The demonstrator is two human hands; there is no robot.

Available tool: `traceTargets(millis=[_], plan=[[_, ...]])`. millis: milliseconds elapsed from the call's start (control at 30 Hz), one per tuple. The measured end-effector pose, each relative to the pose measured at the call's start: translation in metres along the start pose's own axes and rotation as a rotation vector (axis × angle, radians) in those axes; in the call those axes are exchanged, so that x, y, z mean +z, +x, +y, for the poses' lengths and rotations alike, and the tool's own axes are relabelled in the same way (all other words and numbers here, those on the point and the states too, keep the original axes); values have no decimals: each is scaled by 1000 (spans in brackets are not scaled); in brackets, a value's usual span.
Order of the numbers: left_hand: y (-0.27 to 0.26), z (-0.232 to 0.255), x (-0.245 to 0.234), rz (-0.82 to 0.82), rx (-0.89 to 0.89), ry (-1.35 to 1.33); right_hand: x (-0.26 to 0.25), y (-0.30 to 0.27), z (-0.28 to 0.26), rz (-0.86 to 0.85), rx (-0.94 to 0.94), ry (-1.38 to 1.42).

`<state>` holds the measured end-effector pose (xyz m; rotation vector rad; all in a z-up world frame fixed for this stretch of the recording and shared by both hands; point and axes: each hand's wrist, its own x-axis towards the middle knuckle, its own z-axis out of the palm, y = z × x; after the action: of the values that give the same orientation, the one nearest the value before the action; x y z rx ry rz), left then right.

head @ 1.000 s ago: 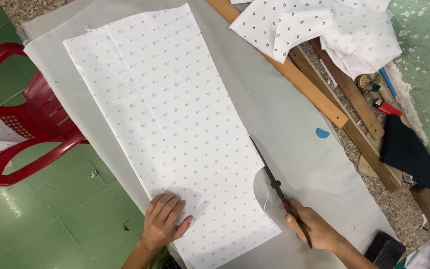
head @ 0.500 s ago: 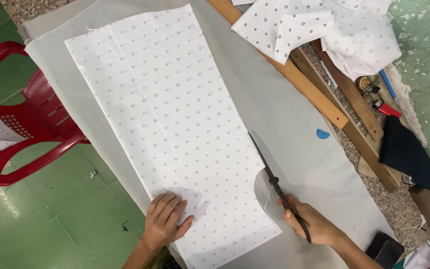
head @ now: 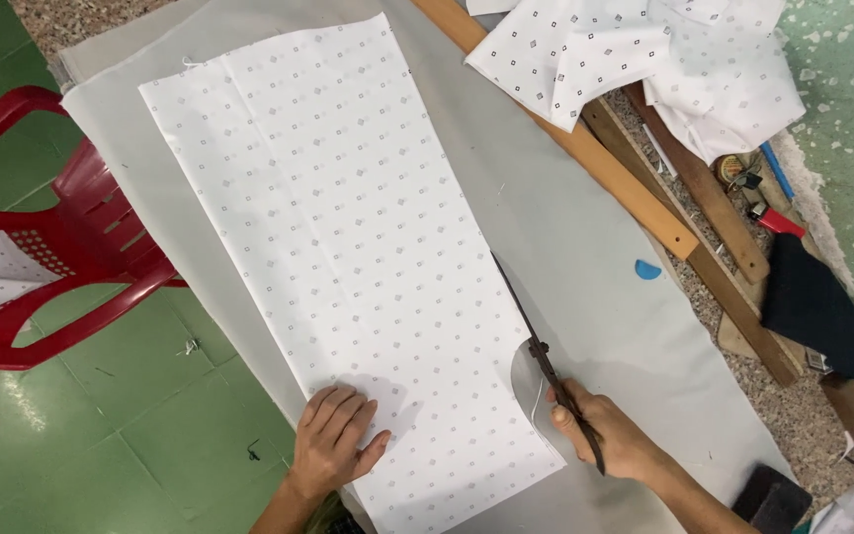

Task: The person irons a piece of white patterned fabric on a work table using a steam iron and a black pressing block. They then use large scissors to cut the fabric along a curved edge, flip the piece, and repeat the ironing and cutting process on the other side.

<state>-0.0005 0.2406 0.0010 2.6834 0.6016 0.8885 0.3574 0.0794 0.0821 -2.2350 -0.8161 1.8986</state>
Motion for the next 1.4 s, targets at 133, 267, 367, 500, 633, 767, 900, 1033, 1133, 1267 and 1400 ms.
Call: traceTargets(millis=[133, 267, 367, 500, 633, 767, 900, 1033, 1133, 1267, 1400], plan=[[-1, 0, 0, -2, -3, 3, -5, -1, 6, -64, 23, 236], [1, 1, -2, -8, -4, 10, -10, 1, -2, -111, -51, 139], [1, 1, -1, -4, -7, 11, -11, 4, -17, -72, -35, 53], [-2, -1, -1, -20, -16, -5, -9, 8, -30, -35, -1, -3], [-1, -1, -2, -9, -23, -10, -6, 12, -29, -9, -7, -24], [-1, -1, -1, 0, -16, -7, -3, 13, -28, 18, -43, 2], [-1, -1, -1, 3, -14, -9, -3, 11, -32, 19, -34, 57], [1, -1, -3, 4, -11, -4, -10, 13, -19, -51, 17, 312], [-1, -1, -1, 1, -19, -2, -19, 8, -21, -118, -34, 163], [0, 0, -2, 13, -15, -5, -20, 10, -39, -74, 9, 135], [-2, 0, -1, 20, -21, -13, -17, 13, -57, -19, -10, 48]])
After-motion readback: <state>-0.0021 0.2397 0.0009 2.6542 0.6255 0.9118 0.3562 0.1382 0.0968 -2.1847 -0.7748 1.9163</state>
